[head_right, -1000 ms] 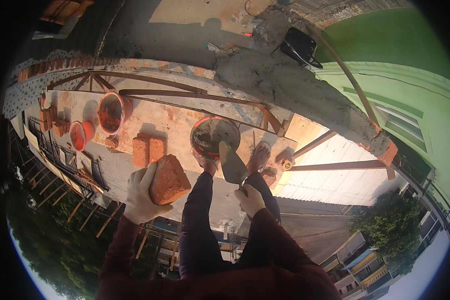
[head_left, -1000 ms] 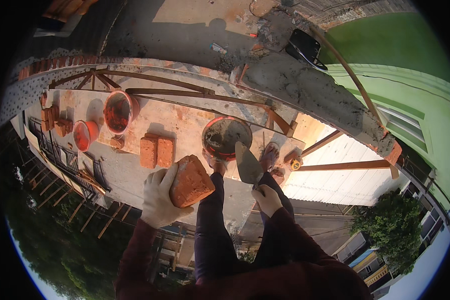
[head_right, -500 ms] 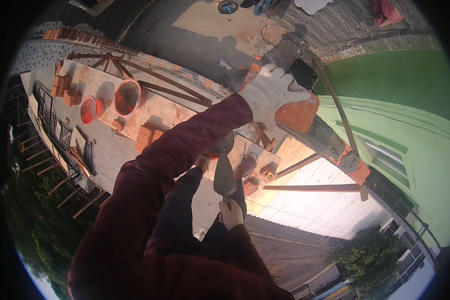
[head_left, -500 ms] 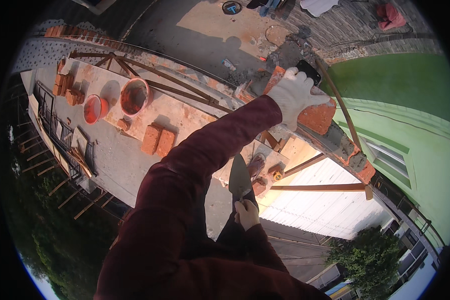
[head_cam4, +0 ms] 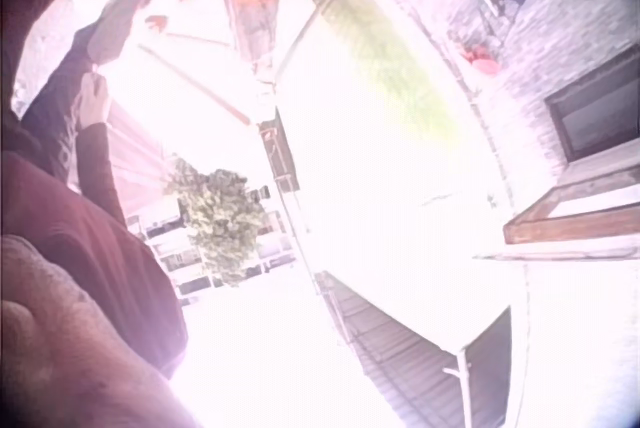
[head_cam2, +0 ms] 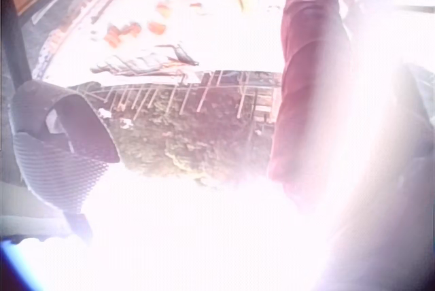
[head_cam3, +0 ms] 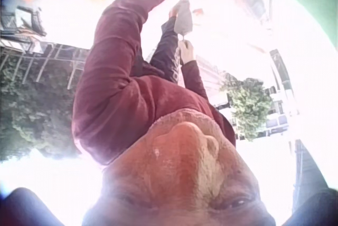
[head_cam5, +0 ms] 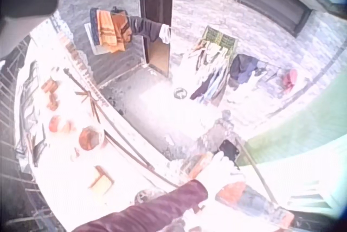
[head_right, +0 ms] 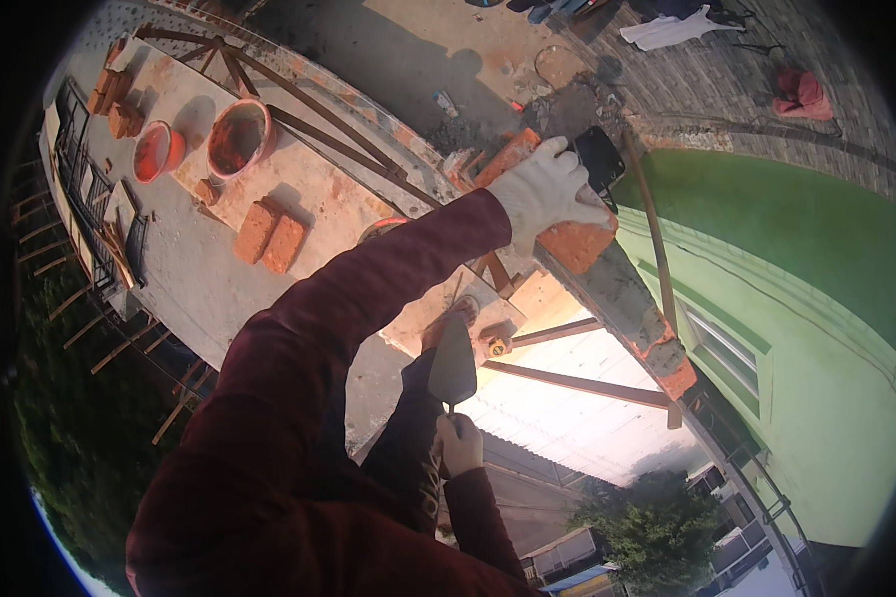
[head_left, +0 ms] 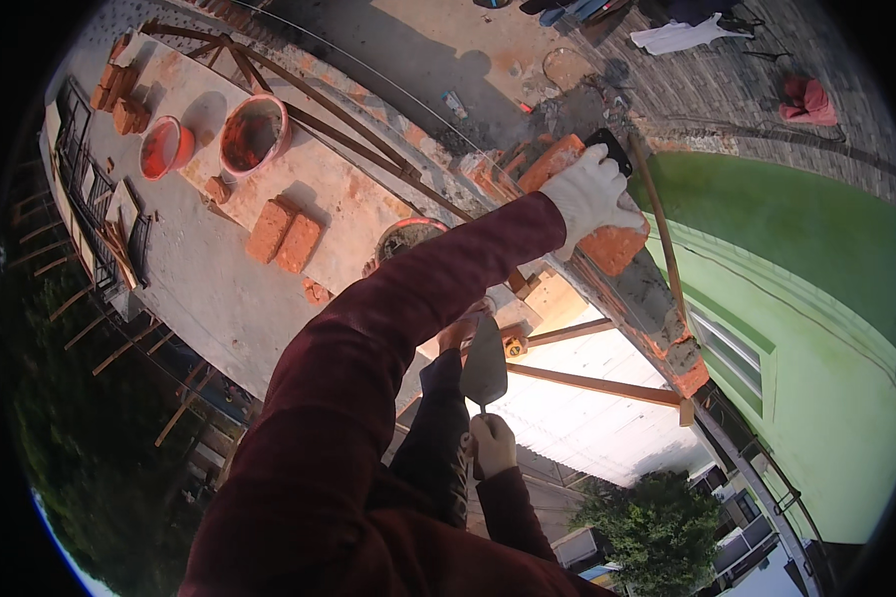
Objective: The person scoops mortar from a bucket with a trowel and spreads it on a partially built brick wall. They place red bricks onto the mortar, tap them into position, and scrape off excess mortar. The process repeats as the wall is extended.
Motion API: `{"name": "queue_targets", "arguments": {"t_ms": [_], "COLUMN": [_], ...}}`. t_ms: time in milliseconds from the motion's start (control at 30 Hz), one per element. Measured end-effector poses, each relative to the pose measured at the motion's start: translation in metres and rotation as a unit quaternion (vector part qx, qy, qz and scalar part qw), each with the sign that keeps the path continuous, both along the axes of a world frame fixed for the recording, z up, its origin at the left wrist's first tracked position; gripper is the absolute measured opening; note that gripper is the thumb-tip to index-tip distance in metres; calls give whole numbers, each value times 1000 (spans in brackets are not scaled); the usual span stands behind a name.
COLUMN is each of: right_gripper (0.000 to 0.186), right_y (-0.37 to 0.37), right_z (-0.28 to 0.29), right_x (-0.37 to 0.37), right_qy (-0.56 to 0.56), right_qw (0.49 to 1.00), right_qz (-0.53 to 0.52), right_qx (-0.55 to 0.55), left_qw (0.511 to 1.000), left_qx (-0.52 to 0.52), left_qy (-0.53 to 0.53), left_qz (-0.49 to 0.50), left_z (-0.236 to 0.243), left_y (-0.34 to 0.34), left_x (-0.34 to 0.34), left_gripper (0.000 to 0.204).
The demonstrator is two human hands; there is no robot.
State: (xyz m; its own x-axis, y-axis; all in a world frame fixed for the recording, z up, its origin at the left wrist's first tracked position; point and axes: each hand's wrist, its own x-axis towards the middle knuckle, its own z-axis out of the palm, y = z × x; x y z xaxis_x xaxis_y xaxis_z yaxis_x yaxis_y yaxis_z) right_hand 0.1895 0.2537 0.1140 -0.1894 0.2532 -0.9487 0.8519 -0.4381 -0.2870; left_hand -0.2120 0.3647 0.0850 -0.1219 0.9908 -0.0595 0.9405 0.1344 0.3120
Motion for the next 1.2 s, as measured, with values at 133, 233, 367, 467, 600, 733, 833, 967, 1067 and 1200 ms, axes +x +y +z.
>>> {"name": "queue_targets", "arguments": {"t_ms": [133, 233, 367, 467, 600, 733, 833, 967, 1067, 1200], "right_gripper": [23, 22, 21, 21, 21, 27, 26, 32, 40, 48], "right_y": [5, 3, 2, -1, 3, 10, 10, 7, 2, 43], "right_z": [-3, -6, -5, -14, -6, -10, -6, 9, 16, 57], "right_x": [-4, -8, -10, 0, -14, -12, -16, -9, 10, -36], "right_qy": [2, -7, 2, 0, -12, -5, 9, 47, 122, 42], "right_qw": [1000, 1000, 997, 1000, 999, 999, 1000, 998, 943, 943], "right_qz": [7, 21, 61, 27, 44, 32, 13, 2, 165, 127], "right_qx": [9, 9, 35, 6, 20, 9, 7, 51, 263, 306], "left_qw": [1000, 1000, 1000, 1000, 999, 998, 994, 1000, 974, 992], "left_qx": [19, 13, 7, 28, 23, -13, 63, 7, -22, -28], "left_qy": [-4, -10, 4, -9, -12, -9, -83, 5, -216, -89], "left_qz": [6, 11, -2, -10, -29, -61, -33, -26, -69, -83], "left_z": [-4, -5, -4, -11, -13, -2, -33, -30, -59, -32], "left_y": [-4, -8, -9, -8, -6, -4, -1, 10, 12, 18], "left_x": [-3, -6, -7, -7, -10, -20, -25, -43, -67, -65], "left_gripper": [99, 100, 106, 110, 115, 108, 90, 81, 77, 77]}}
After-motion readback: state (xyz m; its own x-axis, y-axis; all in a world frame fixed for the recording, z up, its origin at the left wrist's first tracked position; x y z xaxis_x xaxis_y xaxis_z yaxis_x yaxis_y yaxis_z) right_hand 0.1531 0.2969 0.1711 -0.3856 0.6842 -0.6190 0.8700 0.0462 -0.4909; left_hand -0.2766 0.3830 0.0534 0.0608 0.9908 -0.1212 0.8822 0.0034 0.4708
